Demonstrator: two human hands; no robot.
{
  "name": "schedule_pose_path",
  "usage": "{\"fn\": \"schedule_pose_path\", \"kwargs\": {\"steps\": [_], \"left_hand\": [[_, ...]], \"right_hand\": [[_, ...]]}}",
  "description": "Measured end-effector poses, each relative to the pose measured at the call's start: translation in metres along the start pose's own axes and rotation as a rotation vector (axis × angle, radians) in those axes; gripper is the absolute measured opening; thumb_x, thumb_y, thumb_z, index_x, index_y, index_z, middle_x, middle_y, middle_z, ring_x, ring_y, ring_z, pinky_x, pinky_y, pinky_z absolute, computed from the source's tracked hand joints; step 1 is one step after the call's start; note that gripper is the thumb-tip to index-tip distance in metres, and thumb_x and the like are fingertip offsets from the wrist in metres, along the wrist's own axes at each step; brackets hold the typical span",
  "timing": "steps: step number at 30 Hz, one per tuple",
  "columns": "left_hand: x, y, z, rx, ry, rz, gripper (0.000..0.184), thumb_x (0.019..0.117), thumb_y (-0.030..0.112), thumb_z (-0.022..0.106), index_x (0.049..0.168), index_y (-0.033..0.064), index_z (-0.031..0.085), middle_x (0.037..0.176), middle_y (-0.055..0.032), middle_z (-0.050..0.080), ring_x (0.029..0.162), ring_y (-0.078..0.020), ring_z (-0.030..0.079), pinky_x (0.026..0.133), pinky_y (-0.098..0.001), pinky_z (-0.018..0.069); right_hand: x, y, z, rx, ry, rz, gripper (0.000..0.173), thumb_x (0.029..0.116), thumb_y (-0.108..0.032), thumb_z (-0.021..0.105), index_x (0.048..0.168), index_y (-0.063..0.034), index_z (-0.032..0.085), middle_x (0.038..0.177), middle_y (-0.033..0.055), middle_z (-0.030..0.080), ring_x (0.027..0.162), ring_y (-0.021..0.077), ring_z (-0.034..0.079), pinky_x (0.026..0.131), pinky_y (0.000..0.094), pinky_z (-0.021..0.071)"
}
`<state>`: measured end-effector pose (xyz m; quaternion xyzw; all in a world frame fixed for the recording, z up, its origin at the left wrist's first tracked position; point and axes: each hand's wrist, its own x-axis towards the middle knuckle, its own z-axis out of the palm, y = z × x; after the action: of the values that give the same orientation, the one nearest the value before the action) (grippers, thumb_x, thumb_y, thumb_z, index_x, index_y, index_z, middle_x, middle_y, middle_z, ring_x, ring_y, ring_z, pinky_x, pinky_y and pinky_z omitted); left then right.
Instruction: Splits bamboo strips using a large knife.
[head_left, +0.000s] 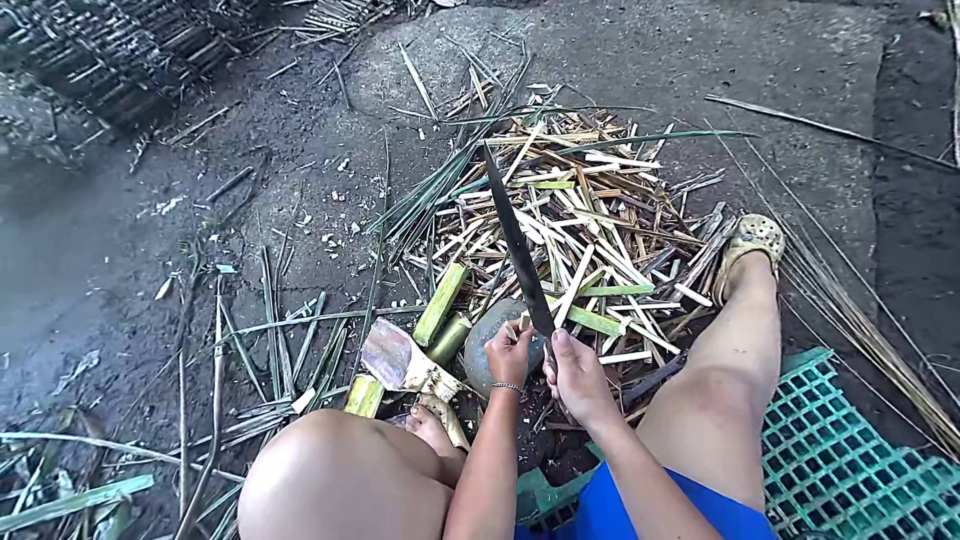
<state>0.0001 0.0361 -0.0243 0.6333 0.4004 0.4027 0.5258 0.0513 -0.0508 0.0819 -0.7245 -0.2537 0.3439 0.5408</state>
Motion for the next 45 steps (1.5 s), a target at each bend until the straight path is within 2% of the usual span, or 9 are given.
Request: {"fn": "schedule_pose_path", "kwargs": {"steps": [14,18,24,27,30,34,36,41,45], "left_hand": [[-0.006,0.002,0.010,-0.004,0.049,0.126,0.014,0.0879,0.003,0.072,0.097,-0.0075,0.073,0.086,-0.0109,0.076,0.078,-0.0058,0.072,0.078,-0.0218,0.0579],[-0.009,-0.007,0.009,0.051,-0.019,-0.008,0.014,0.0903,0.003,0.068,0.100,-0.0063,0.073,0.088,-0.0124,0.075,0.081,-0.0118,0.072,0.080,-0.0298,0.0579],[0.006,0.002,-0.024,0.085,-0.230,-0.044,0.035,0.1048,0.011,0.050,0.131,-0.0087,0.063,0.126,-0.0230,0.068,0.116,-0.0263,0.068,0.106,-0.0416,0.0499],[0.005,-0.002,-0.032,0.055,-0.050,-0.148,0.038,0.1092,0.014,0.038,0.131,-0.0066,0.061,0.120,-0.0190,0.069,0.097,-0.0190,0.070,0.084,-0.0349,0.0571],[0.014,0.005,-0.039,0.061,0.090,-0.131,0.038,0.1088,0.013,0.036,0.128,-0.0068,0.061,0.106,-0.0112,0.071,0.075,-0.0064,0.061,0.068,-0.0240,0.0495],[0.015,0.006,-0.043,0.020,0.158,-0.169,0.033,0.1065,0.011,0.043,0.128,-0.0090,0.058,0.103,-0.0111,0.067,0.075,-0.0045,0.058,0.068,-0.0219,0.0485],[0.017,0.001,-0.042,0.001,0.035,-0.184,0.039,0.0996,0.007,0.050,0.134,-0.0098,0.054,0.114,-0.0163,0.065,0.084,-0.0106,0.060,0.072,-0.0270,0.0503],[0.012,0.007,-0.029,-0.040,-0.617,-0.248,0.077,0.0760,0.007,0.069,0.148,-0.0020,0.043,0.140,-0.0148,0.055,0.080,-0.0063,0.057,0.067,-0.0257,0.0480],[0.007,0.020,-0.010,0.321,-0.784,-0.144,0.044,0.0935,0.017,0.071,0.133,-0.0003,0.064,0.124,-0.0183,0.069,0.098,-0.0234,0.068,0.092,-0.0417,0.0532]], "right_hand": [[-0.009,-0.014,-0.008,-0.116,0.042,0.010,0.042,0.1102,-0.037,0.035,0.087,-0.0129,0.059,0.058,-0.0097,0.041,0.045,0.0016,0.042,0.046,0.0216,0.0408],[-0.004,-0.005,-0.010,-0.178,-0.047,0.146,0.049,0.1115,-0.041,0.032,0.092,-0.0065,0.061,0.062,-0.0028,0.045,0.050,0.0096,0.046,0.051,0.0310,0.0446],[-0.001,-0.027,-0.021,-0.167,0.013,0.057,0.046,0.1100,-0.041,0.034,0.095,-0.0085,0.063,0.061,-0.0062,0.043,0.049,0.0062,0.044,0.050,0.0277,0.0430],[0.005,0.004,-0.026,-0.260,-0.017,0.191,0.053,0.1115,-0.043,0.032,0.107,-0.0029,0.066,0.068,0.0040,0.051,0.056,0.0170,0.050,0.058,0.0389,0.0475],[0.000,0.051,-0.028,-0.350,-0.102,0.422,0.061,0.1109,-0.049,0.031,0.116,0.0009,0.067,0.084,0.0168,0.063,0.075,0.0302,0.061,0.076,0.0534,0.0510],[-0.033,0.075,-0.027,-0.097,-0.044,0.469,0.054,0.1125,-0.043,0.028,0.093,-0.0024,0.059,0.060,0.0012,0.045,0.046,0.0130,0.045,0.048,0.0320,0.0445],[-0.033,0.065,-0.029,0.120,0.005,0.460,0.049,0.1134,-0.039,0.026,0.088,-0.0065,0.053,0.055,-0.0037,0.041,0.041,0.0071,0.041,0.042,0.0236,0.0407],[-0.030,0.043,-0.043,0.347,0.072,0.419,0.052,0.1131,-0.041,0.019,0.087,-0.0092,0.051,0.052,-0.0047,0.042,0.038,0.0057,0.041,0.038,0.0205,0.0407],[-0.035,0.027,-0.048,0.405,0.095,0.341,0.052,0.1127,-0.039,0.016,0.087,-0.0101,0.051,0.051,-0.0061,0.043,0.037,0.0035,0.041,0.037,0.0183,0.0407]]}}
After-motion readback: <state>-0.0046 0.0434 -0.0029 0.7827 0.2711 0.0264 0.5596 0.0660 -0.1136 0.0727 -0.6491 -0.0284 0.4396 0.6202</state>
